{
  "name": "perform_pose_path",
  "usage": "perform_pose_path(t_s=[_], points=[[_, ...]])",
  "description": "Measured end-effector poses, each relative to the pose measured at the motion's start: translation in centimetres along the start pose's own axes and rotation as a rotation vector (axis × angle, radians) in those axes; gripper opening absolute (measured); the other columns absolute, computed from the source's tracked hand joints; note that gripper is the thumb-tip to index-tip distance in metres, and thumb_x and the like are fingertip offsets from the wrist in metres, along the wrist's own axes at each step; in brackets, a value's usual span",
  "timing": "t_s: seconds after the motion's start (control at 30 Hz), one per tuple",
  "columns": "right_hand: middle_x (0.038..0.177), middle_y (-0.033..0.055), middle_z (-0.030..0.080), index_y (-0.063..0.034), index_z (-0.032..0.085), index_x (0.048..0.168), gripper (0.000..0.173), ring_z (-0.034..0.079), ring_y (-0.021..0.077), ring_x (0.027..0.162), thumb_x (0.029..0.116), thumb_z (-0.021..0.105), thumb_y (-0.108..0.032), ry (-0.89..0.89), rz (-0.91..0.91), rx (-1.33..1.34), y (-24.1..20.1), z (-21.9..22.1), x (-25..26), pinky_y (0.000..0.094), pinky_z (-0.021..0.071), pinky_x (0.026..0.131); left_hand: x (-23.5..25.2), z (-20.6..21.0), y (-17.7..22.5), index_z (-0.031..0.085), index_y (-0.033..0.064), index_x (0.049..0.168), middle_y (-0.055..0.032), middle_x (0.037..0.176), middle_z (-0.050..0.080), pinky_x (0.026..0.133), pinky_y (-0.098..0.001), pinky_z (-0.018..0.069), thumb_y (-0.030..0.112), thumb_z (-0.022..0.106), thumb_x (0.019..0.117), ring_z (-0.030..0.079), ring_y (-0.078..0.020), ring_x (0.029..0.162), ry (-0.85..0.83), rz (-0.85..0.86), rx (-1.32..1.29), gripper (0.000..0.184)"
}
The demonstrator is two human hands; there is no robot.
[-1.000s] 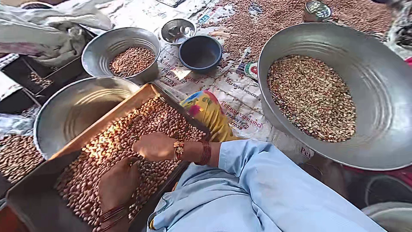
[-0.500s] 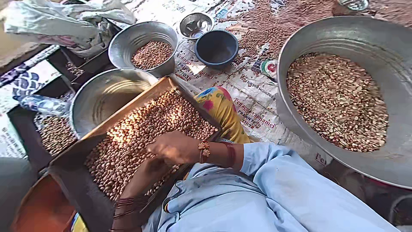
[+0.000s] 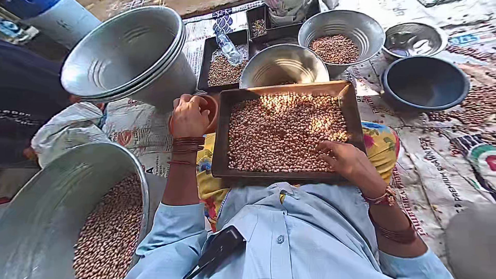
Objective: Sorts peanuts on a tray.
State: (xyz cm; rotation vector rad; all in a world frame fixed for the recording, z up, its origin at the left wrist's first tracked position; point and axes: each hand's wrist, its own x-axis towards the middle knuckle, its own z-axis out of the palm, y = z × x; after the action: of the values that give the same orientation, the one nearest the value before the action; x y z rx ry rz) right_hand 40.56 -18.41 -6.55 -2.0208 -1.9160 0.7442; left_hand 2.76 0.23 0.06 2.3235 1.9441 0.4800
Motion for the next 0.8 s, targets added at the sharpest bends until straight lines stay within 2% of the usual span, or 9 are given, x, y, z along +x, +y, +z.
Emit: perform_pose_path(t_s=[0.07, 0.17, 0.23, 0.3, 0.37, 0.43, 0.57, 0.67, 0.8], points=[[0.109, 0.0150, 0.075, -0.0126, 0.072, 0.122, 0.025, 0.071, 0.0382, 0.101, 0.0997, 0.065, -0.021, 0.029, 0.027, -0.016, 0.2, -0.2, 0.2, 0.0651, 0.0524, 0.085, -0.9, -0.2, 0.6, 0.069, 0.0012, 0.120, -0.0260, 0.114, 0.069, 0.096, -0.0676, 0.0468, 0.016, 0.058, 0.1043, 0.065, -0.0464, 0.110, -0.066, 0.026, -0.112, 0.024], [0.101, 0.0144, 0.074, -0.0131, 0.072, 0.121, 0.023, 0.071, 0.0372, 0.095, 0.0988, 0.066, -0.019, 0.077, 0.052, -0.012, 0.1, -0.7, 0.2, 0.0639, 0.0523, 0.081, -3.8, 0.9, 4.0, 0.064, 0.0059, 0.131, -0.0158, 0.106, 0.073, 0.083, -0.0532, 0.0594, 0.029, 0.043, 0.1123, 0.074, -0.0292, 0.090, -0.551, -0.046, -0.343, 0.036], [0.100, 0.0149, 0.074, -0.0119, 0.073, 0.120, 0.024, 0.071, 0.0375, 0.093, 0.0979, 0.067, -0.018, 0.124, 0.029, -0.009, 0.2, -0.7, 0.0, 0.0637, 0.0526, 0.079, -5.9, 3.1, 6.5, 0.057, 0.0036, 0.139, -0.0184, 0.108, 0.071, 0.078, -0.0454, 0.0608, 0.029, 0.041, 0.1128, 0.073, -0.0265, 0.083, -0.786, -0.075, -0.430, 0.040], [0.101, 0.0147, 0.074, -0.0107, 0.073, 0.120, 0.023, 0.071, 0.0368, 0.094, 0.0982, 0.067, -0.017, 0.133, 0.015, 0.001, 0.1, -0.8, -0.2, 0.0631, 0.0530, 0.080, -7.3, 6.0, 8.8, 0.045, 0.0036, 0.151, -0.0250, 0.120, 0.067, 0.086, -0.0500, 0.0598, 0.033, 0.045, 0.1116, 0.073, -0.0329, 0.094, -0.873, -0.020, -0.421, 0.049], [0.102, 0.0155, 0.075, -0.0097, 0.072, 0.121, 0.024, 0.071, 0.0375, 0.096, 0.0989, 0.067, -0.016, 0.111, 0.021, 0.025, -0.2, -0.9, -0.3, 0.0642, 0.0527, 0.081, -7.6, 8.2, 11.1, 0.026, 0.0018, 0.161, -0.0304, 0.143, 0.054, 0.104, -0.0546, 0.0494, 0.032, 0.049, 0.1102, 0.063, -0.0388, 0.122, -0.911, 0.010, -0.526, 0.064], [0.100, 0.0161, 0.074, -0.0089, 0.072, 0.120, 0.023, 0.071, 0.0385, 0.094, 0.0987, 0.067, -0.016, 0.111, 0.014, 0.043, -0.3, -0.9, -0.3, 0.0655, 0.0519, 0.081, -7.8, 8.7, 13.5, 0.011, 0.0088, 0.165, -0.0245, 0.161, 0.035, 0.102, -0.0459, 0.0527, 0.021, 0.050, 0.1097, 0.059, -0.0320, 0.129, -0.941, -0.069, -0.863, 0.069], [0.099, 0.0169, 0.074, -0.0081, 0.073, 0.116, 0.020, 0.071, 0.0394, 0.090, 0.0971, 0.068, -0.012, 0.195, -0.034, 0.040, 0.2, -1.1, -0.6, 0.0657, 0.0523, 0.076, -7.2, 8.5, 15.2, 0.027, 0.0212, 0.161, -0.0136, 0.152, 0.045, 0.090, -0.0444, 0.0606, 0.006, 0.047, 0.1071, 0.068, -0.0271, 0.113, -0.697, -0.072, -1.401, 0.059], [0.095, 0.0173, 0.073, -0.0047, 0.074, 0.109, 0.015, 0.071, 0.0382, 0.086, 0.0958, 0.068, -0.007, 0.257, -0.064, 0.014, 0.9, -1.2, -1.3, 0.0628, 0.0538, 0.074, -6.8, 8.0, 13.8, 0.050, 0.0128, 0.145, -0.0095, 0.142, 0.057, 0.083, -0.0355, 0.0597, 0.005, 0.053, 0.1044, 0.070, -0.0173, 0.100, -0.469, 0.133, -1.118, 0.041], [0.094, 0.0184, 0.074, -0.0030, 0.075, 0.104, 0.011, 0.072, 0.0395, 0.087, 0.0951, 0.069, -0.006, 0.271, -0.099, -0.014, 1.7, -0.4, -1.8, 0.0629, 0.0547, 0.076, -7.4, 10.0, 12.3, 0.074, 0.0044, 0.105, -0.0116, 0.102, 0.072, 0.077, -0.0404, 0.0602, 0.004, 0.070, 0.0939, 0.071, -0.0222, 0.085, -0.269, 0.400, -0.588, 0.012]])
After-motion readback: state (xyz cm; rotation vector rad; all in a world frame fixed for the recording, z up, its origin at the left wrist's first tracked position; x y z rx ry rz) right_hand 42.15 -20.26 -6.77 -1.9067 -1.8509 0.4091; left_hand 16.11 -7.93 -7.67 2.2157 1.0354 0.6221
